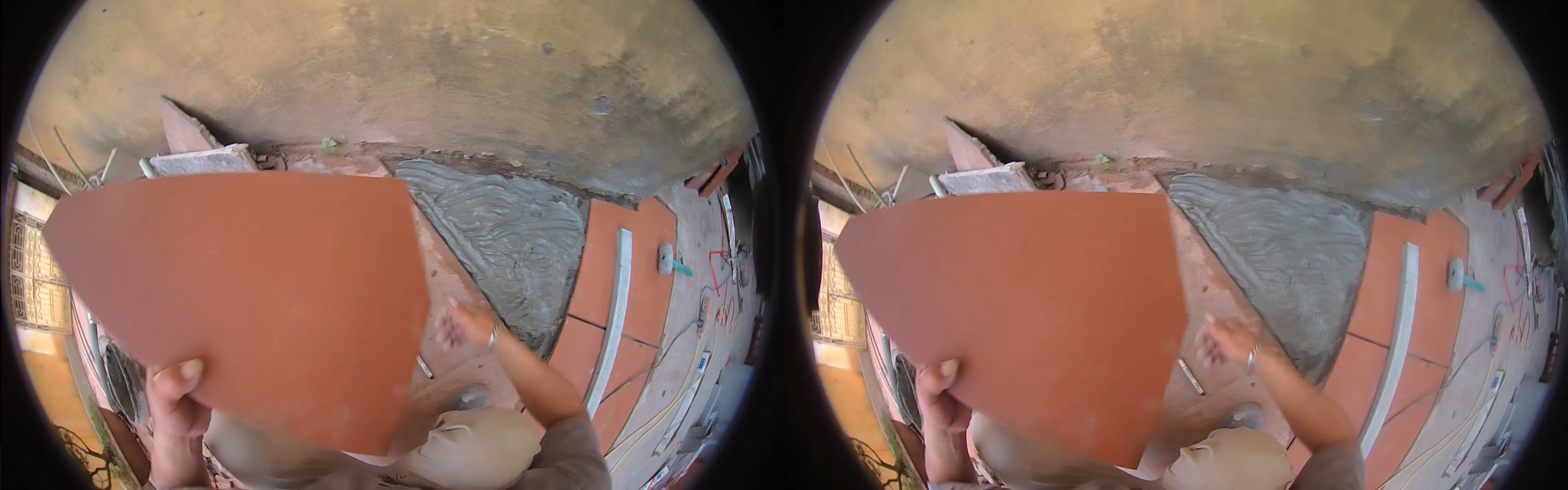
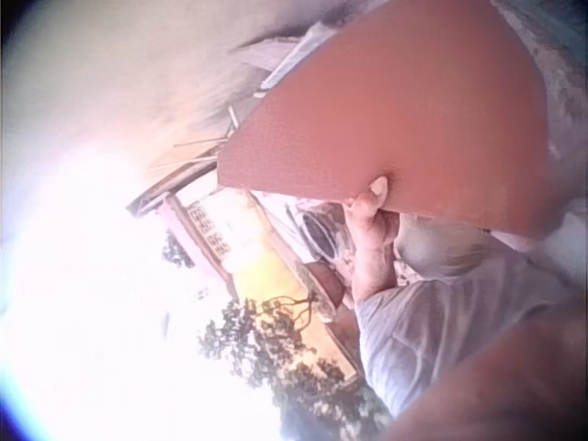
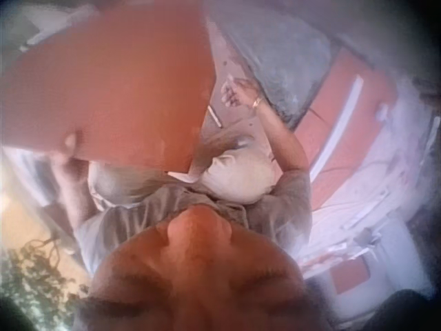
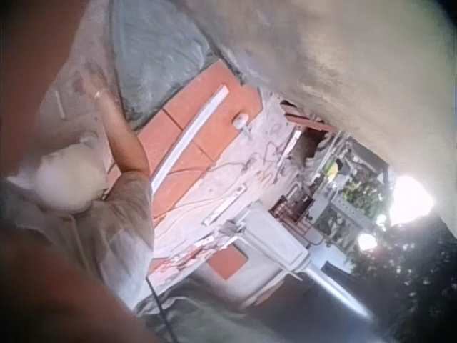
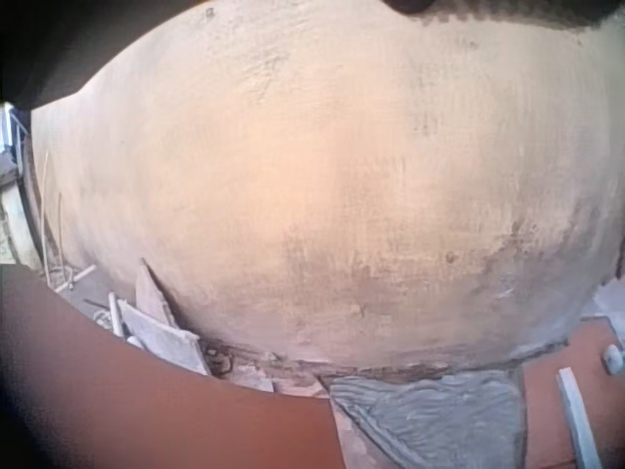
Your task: The person kneels on the floor and uses a notched trowel to spread adhesive from a bucket onto the floor. They then place a red tile onto the adhesive, press it down, and tap it with a rubber mallet to secure it.
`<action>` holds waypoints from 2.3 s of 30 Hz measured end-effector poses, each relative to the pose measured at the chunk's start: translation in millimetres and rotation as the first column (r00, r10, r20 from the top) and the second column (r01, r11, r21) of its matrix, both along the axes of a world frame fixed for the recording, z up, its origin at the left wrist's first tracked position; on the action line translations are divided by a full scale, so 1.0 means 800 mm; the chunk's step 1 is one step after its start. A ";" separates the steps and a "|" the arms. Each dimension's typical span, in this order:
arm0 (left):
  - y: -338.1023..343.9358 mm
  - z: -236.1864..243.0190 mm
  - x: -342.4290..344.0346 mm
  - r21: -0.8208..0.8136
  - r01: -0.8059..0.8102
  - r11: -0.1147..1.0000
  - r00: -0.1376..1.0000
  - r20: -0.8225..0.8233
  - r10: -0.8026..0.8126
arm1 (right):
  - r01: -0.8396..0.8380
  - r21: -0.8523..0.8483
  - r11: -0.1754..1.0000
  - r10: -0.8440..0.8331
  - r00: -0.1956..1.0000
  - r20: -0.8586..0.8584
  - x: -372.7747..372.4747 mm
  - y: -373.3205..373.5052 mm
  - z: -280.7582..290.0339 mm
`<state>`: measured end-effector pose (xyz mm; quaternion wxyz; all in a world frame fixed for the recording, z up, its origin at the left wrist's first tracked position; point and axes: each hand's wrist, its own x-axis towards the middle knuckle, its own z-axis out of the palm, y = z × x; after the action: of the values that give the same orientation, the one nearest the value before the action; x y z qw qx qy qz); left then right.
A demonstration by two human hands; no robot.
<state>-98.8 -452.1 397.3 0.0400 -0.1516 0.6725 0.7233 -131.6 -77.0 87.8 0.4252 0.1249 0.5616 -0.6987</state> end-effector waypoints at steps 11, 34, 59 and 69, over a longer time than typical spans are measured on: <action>-0.134 -0.015 0.139 0.061 -0.635 0.770 0.769 -0.049 0.638 | -0.271 0.787 0.555 0.700 0.663 -0.265 -0.249 -0.323 -0.085; -0.126 -0.030 0.081 0.026 -0.580 0.814 0.804 0.184 0.566 | 0.142 0.990 -0.015 0.794 0.604 -0.074 -0.289 0.025 -0.003; -0.102 -0.043 0.072 -0.029 -0.507 0.861 0.841 0.200 0.502 | -0.086 0.992 -0.093 0.699 0.704 0.126 -0.204 0.046 -0.008; -0.106 -0.043 0.068 0.134 -0.388 0.912 0.906 0.236 0.351 | -0.120 0.990 -0.069 0.674 0.726 0.135 -0.071 0.111 -0.004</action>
<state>-44.4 -536.7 363.2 -0.0154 -0.3467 0.5562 0.7551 -188.1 11.6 84.4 0.2898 0.0461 0.9557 0.0228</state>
